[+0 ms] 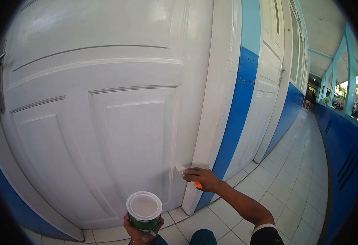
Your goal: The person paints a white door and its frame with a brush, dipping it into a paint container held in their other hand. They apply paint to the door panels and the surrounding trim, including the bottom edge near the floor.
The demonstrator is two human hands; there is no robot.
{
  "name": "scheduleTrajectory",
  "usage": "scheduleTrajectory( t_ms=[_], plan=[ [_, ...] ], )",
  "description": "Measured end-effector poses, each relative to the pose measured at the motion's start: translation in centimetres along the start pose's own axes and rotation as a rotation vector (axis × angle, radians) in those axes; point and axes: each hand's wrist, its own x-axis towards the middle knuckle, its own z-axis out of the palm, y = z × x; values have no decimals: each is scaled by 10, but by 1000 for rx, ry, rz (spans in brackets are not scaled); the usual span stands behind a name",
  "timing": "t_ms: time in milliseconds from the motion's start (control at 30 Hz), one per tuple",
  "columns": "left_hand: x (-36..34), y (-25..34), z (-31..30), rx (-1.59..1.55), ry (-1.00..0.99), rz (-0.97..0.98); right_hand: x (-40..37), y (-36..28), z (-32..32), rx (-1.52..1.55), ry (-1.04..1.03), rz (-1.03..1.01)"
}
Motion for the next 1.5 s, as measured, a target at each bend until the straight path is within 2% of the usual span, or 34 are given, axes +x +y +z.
scheduleTrajectory(
  t_ms=[67,133,200,333,367,433,467,533,633,733,833,900,1033,1067,1133,1200,1267,1333,1367,1467,1500],
  plan=[
    [5,-1,-5,17,-19,2,2,3,-8,92,-201,72],
    [8,-2,-6,30,-4,2,37,14,-41,221,100,-12],
    [8,-4,-7,44,2,2,84,13,-97,254,311,-18],
    [9,-4,-5,75,14,18,151,5,-180,178,694,-91],
    [8,-5,-2,31,-53,-4,158,2,-190,114,787,-118],
    [3,-4,8,-54,-186,-52,158,3,-185,-18,848,-169],
    [2,-4,9,-9,-130,-33,156,2,-180,-84,877,-195],
    [1,-2,10,79,-22,9,129,12,-143,-141,627,-225],
    [6,0,-3,31,-57,-7,76,7,-72,-179,329,-190],
    [3,-3,0,148,-55,59,54,-6,-68,-29,0,-77],
    [8,-4,-5,47,-20,15,87,6,-108,202,118,-20],
    [10,-7,-3,-4,12,-11,124,4,-156,340,362,-8],
    [8,-8,1,31,-1,2,179,2,-236,207,753,-95],
    [9,-8,2,20,-2,11,186,1,-246,55,836,-154],
    [8,-9,3,2,-2,17,185,0,-244,6,871,-160],
    [8,-7,-1,0,-35,8,169,7,-212,-73,735,-200],
    [6,-6,0,2,-22,6,131,12,-164,-172,496,-201],
    [1,-6,7,6,34,16,94,3,-128,-155,225,-140],
    [-1,-5,7,-3,-1,1,83,-4,-120,-85,111,-68],
    [1,-4,6,4,-59,-28,94,-1,-142,155,127,52],
    [2,-5,5,23,-42,-22,109,4,-159,191,216,-2]
  ],
)
